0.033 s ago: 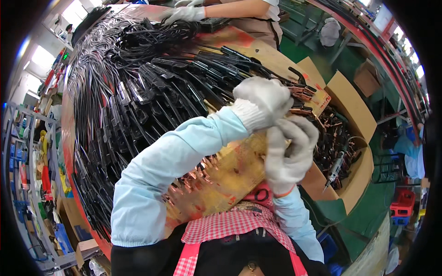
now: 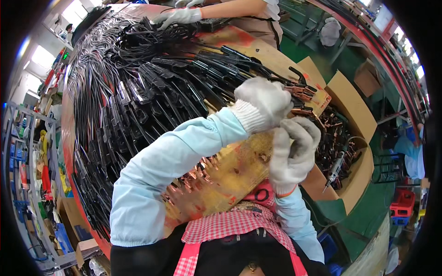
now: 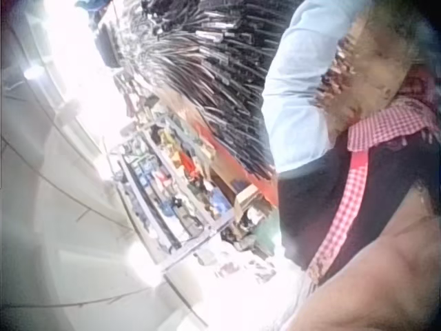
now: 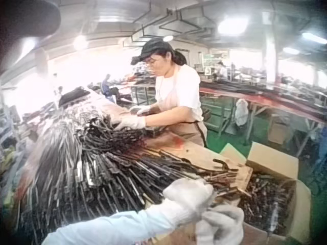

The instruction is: The recorder is assembling heavy-duty power cables by attaching copper clamps to the ends of the wires using a pneumatic screwdriver.

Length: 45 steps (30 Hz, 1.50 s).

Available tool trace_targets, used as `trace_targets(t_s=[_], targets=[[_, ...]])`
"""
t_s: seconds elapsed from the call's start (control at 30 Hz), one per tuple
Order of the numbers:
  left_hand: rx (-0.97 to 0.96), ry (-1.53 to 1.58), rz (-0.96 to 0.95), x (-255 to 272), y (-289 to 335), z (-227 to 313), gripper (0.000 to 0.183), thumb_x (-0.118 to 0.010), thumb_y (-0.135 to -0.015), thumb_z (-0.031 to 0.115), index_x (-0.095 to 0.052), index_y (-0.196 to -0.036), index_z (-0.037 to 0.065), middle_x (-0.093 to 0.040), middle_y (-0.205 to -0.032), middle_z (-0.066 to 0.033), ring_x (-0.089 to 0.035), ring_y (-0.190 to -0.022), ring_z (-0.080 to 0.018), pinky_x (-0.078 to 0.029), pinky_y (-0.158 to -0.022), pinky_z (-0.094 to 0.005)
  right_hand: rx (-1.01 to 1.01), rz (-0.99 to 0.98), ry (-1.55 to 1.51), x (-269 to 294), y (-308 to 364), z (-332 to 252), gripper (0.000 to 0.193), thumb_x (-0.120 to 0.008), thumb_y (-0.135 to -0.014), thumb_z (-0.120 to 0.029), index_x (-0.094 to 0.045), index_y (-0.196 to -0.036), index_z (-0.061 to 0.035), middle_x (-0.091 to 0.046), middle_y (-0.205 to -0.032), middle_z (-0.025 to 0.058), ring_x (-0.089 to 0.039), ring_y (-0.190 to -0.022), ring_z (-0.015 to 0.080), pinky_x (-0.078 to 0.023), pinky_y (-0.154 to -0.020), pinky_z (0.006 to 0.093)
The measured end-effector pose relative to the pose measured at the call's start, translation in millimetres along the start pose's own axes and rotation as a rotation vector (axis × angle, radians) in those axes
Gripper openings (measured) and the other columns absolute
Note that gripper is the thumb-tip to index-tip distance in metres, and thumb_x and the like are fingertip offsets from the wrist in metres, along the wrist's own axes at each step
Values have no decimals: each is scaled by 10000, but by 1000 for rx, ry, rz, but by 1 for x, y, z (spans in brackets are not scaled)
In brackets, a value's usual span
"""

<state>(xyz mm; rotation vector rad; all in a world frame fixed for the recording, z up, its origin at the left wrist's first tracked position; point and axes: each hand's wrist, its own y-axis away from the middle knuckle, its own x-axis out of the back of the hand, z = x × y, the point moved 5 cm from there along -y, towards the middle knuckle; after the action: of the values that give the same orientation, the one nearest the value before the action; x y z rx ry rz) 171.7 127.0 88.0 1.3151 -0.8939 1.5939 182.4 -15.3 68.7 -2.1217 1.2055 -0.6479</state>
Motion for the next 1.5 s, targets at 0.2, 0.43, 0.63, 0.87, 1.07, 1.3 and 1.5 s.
trace_targets(t_s=[0.2, 0.43, 0.63, 0.87, 1.07, 1.3, 1.5], targets=[[-262, -115, -131, -33, 24, -3, 210, -648, -811, 312, -716, -847, 117, -704, -819, -113, -711, -791, -314, -575, -686, -436, -57, -81, 75, 12, 18, 39, 187, -742, -854, -59, -691, -1032, -41, -649, -1032, 152, -659, -859, 262, -545, -779, 350], [-303, -207, -399, -54, 54, -15, 270, -586, -853, 259, -717, -887, 25, -723, -891, -148, -709, -851, -331, -575, -747, -450, -363, -265, 6, -15, 38, 70, 162, -714, -885, -77, -682, -1033, -22, -668, -1008, 109, -657, -837, 201, -535, -761, 311], [-203, -324, -58, -46, 60, -44, 180, -630, -841, 253, -668, -844, 77, -680, -944, -66, -658, -915, -276, -546, -791, -380, -598, -314, -53, -32, 25, 96, 181, -683, -928, -131, -689, -1067, -16, -686, -997, 125, -683, -898, 223, -539, -816, 336], [-189, -524, -237, -72, 83, -80, 197, -679, -819, 293, -627, -844, 105, -646, -907, -44, -640, -924, -266, -528, -811, -401, -165, -537, 152, -64, 25, 89, 221, -701, -909, -197, -698, -1089, -67, -706, -986, 130, -698, -869, 314, -557, -784, 387], [-13, 75, -86, -25, 55, -69, 264, -635, -722, 77, -698, -976, 115, -701, -921, -95, -669, -904, -328, -533, -790, -446, -893, -509, -592, -92, 28, 96, 532, -429, -1063, -490, -688, -1117, -28, -712, -913, 33, -674, -816, 154, -535, -736, 326], [-213, -90, -6, -51, 91, -54, 75, -671, -697, 208, -636, -695, 141, -652, -746, -37, -682, -770, -232, -523, -629, -377, -657, -942, -707, -151, 18, 90, 270, -621, -959, -258, -696, -1105, -45, -688, -1022, 82, -661, -856, 172, -523, -706, 299], [-733, -53, 345, -9, 110, 2, 219, -670, -603, 234, -653, -811, 168, -641, -856, -17, -647, -811, -211, -546, -659, -325, -243, -1318, -445, -139, 4, 78, 461, -655, -845, -124, -623, -1297, -43, -664, -1204, 154, -656, -1040, 266, -523, -902, 356]])
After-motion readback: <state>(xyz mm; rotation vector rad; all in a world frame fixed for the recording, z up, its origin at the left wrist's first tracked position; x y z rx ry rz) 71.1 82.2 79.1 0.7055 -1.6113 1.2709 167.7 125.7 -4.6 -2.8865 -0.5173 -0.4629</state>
